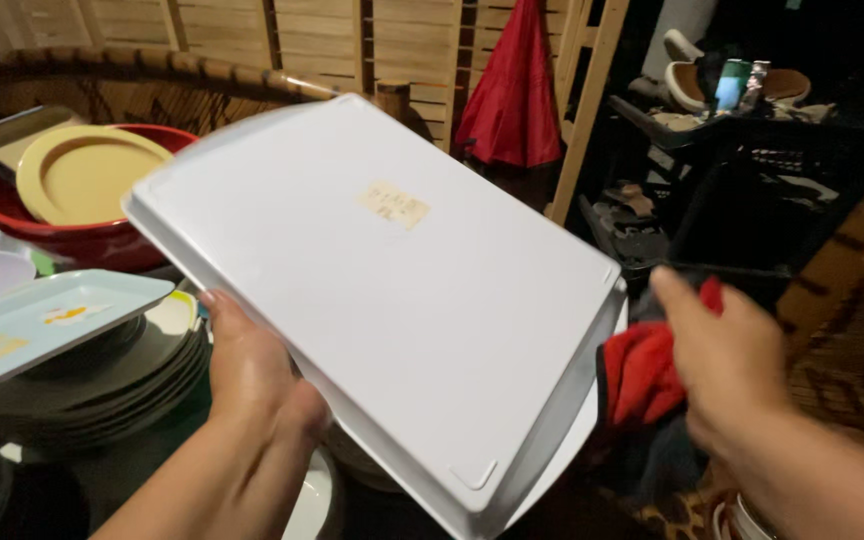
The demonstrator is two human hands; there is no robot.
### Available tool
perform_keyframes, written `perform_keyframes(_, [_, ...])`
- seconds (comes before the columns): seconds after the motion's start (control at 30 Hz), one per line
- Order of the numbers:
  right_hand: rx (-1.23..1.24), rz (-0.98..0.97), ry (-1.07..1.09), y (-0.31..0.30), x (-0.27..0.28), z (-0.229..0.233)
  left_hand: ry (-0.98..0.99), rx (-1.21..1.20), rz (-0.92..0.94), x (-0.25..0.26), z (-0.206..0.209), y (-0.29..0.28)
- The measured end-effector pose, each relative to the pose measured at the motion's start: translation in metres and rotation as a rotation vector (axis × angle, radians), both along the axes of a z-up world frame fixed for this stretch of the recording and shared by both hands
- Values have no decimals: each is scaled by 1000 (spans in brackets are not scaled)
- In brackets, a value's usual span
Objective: The person wipes two plastic trays with a red cloth. They first wipe a white tray with a sunflower design, then a blue tray with a turtle design, cleaning both sides of each tray.
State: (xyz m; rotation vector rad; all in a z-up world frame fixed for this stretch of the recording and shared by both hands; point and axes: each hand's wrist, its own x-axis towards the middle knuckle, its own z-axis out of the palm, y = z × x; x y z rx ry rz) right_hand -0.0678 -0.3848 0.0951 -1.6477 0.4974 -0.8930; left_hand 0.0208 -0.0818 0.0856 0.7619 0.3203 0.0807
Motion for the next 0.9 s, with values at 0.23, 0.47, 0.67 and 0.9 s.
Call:
perform_keyframes(0.23, [-485, 364, 96, 35, 43, 39, 93, -100, -129, -20, 23, -17])
perform_keyframes(0.47, [-1271, 643, -54, 115, 1, -3, -83, -106, -246, -36, 18, -22])
perform_keyframes(0.67, [-1274, 730, -133, 121, 25, -6, -126, -35, -359, -42, 21, -19])
perform_keyframes(0.9, [-1028, 376, 10, 86, 69, 34, 86, -12, -391, -50, 31, -23])
